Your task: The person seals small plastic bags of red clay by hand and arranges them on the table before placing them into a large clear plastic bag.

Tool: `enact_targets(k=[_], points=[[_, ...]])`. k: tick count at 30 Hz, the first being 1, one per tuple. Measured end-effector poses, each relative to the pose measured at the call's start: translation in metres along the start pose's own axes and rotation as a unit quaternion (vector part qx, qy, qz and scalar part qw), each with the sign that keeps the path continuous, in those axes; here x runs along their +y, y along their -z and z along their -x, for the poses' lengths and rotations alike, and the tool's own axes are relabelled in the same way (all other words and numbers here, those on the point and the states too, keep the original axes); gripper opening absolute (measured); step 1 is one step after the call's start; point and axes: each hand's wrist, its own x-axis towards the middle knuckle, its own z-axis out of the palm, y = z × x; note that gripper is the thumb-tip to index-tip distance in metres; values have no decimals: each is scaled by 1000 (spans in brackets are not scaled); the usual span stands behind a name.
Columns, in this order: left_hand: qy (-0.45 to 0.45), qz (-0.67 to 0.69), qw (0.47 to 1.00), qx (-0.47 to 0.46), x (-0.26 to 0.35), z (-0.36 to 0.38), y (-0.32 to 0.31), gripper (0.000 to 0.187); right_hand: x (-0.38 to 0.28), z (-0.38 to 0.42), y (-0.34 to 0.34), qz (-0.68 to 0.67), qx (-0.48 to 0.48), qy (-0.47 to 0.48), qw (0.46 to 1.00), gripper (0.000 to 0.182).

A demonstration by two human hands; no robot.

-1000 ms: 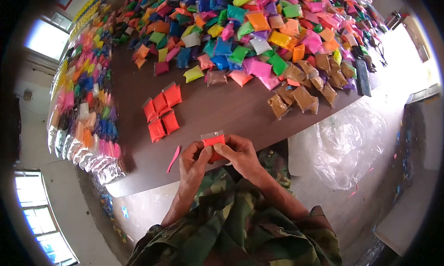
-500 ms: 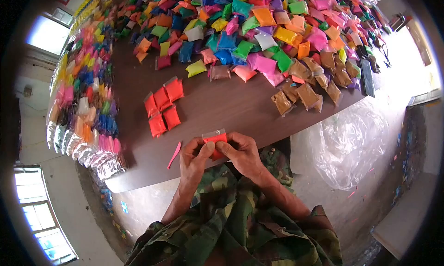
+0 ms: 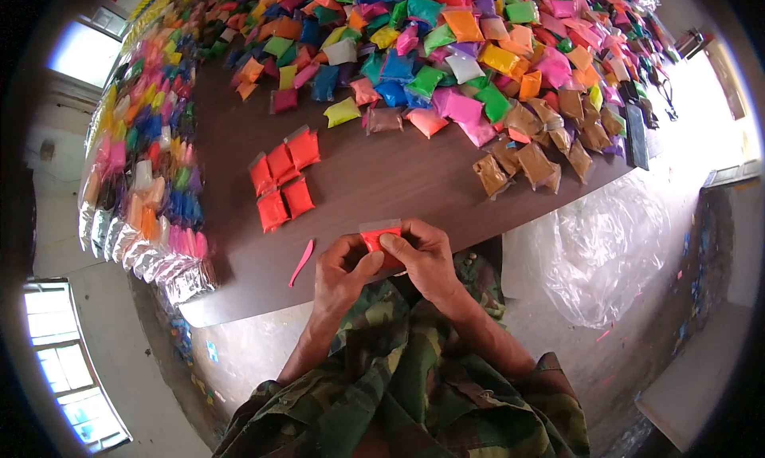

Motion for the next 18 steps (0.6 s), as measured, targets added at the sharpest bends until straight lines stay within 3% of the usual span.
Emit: enact_targets(k=[6,13,18], points=[[-41,-27,998,29,-16,-4,9,18,-9,3,-12,-67,-18,-36,997,19],[-13,29,999,12,-19,-6,13,22,-5,5,-5,-18,-21,-94,995,20],[17,120,993,9,-18,-1,6,22,1,6,-5,-113,-21,-81,990,18]])
